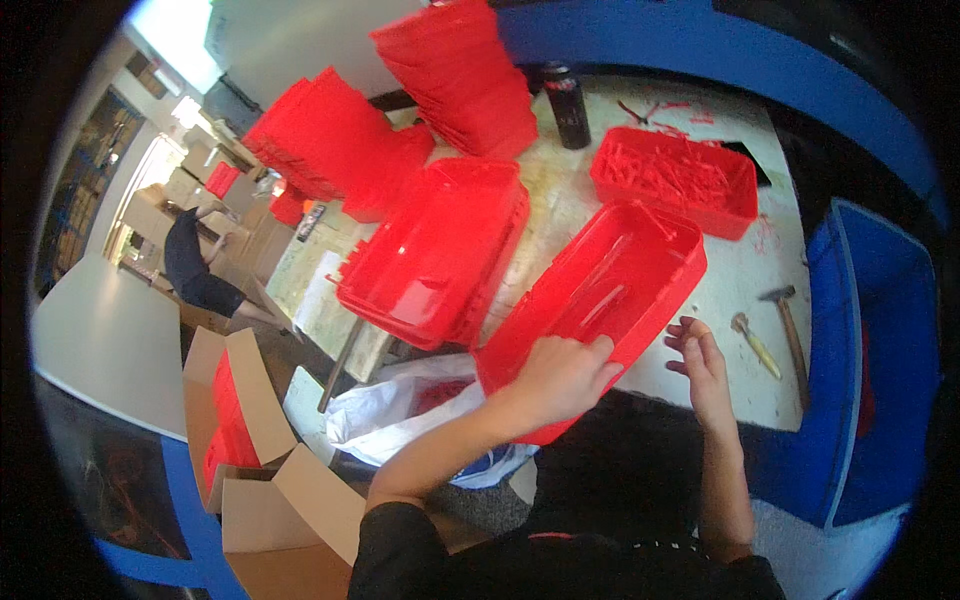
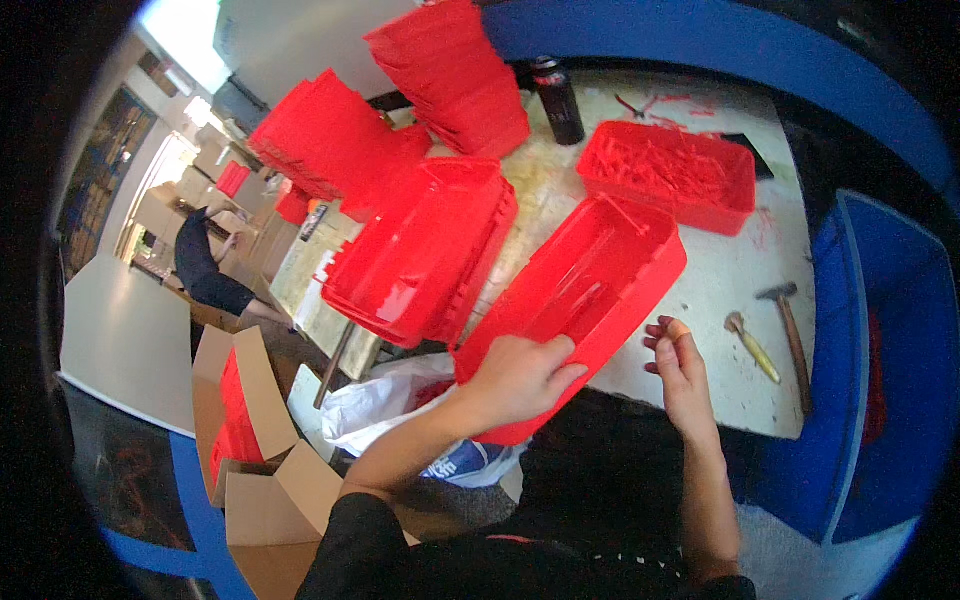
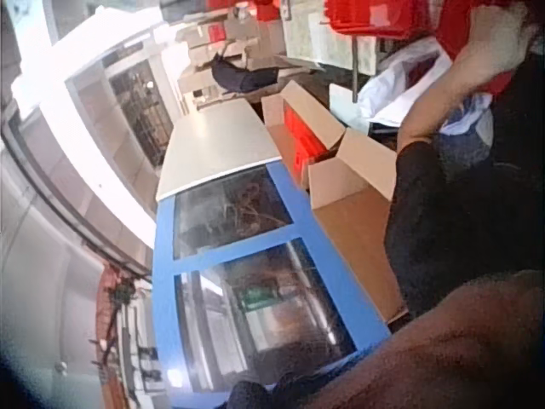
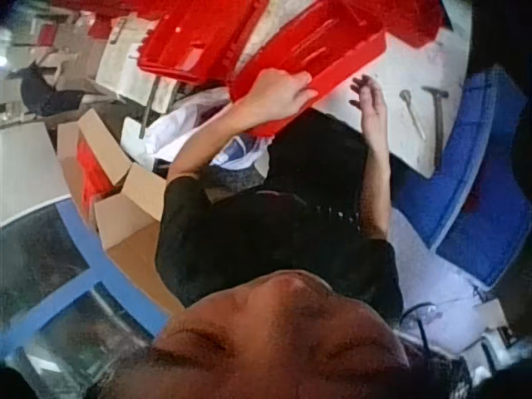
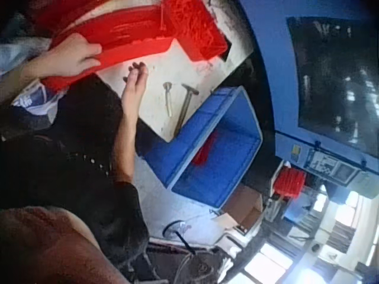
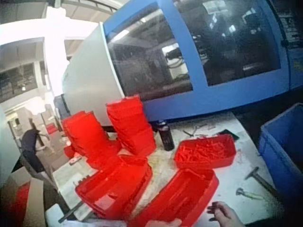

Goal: The person repeatedly picks up red plastic containers and uses a hammer and a small metal tool to chip away excess plastic from the rims. The person flips the containers to access different edges and places finished units aside on the table.

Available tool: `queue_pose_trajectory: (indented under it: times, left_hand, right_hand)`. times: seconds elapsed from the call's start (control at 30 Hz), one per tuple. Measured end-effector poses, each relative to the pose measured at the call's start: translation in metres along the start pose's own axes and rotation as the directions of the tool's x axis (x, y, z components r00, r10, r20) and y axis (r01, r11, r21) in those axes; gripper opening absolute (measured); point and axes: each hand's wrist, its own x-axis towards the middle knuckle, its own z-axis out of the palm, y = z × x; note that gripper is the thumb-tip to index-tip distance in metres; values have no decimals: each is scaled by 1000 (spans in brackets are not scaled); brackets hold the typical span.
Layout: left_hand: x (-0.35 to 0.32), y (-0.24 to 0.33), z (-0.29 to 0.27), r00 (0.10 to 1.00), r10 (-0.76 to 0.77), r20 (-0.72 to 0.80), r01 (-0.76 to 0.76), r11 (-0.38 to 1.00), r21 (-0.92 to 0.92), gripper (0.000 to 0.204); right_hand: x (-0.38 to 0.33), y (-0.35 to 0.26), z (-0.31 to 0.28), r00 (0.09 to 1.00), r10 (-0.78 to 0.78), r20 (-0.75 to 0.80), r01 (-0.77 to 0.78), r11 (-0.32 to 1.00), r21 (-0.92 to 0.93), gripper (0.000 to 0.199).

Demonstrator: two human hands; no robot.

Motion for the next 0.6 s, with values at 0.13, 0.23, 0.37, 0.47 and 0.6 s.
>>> queue_pose_trajectory:
  times: [0.13,0.23,0.37,0.47,0.6]
  left_hand:
    - [-24,41,74,992,-2,129,-5,998,59,22]
    - [-34,67,120,985,140,98,-149,985,86,18]
    - [-29,92,157,979,173,108,-183,980,83,21]
    - [-33,83,151,980,163,-118,-176,978,-112,18]
    - [-75,16,111,777,-275,-566,42,920,-390,15]
  right_hand:
    - [-34,31,-30,988,135,78,-156,852,501,70]
    - [-66,52,-61,985,161,-58,-120,895,431,73]
    - [-86,68,-83,967,193,-164,-108,900,423,70]
    - [-86,68,-82,932,253,-259,-114,884,453,69]
    - [-87,65,-76,895,351,-277,-183,853,490,70]
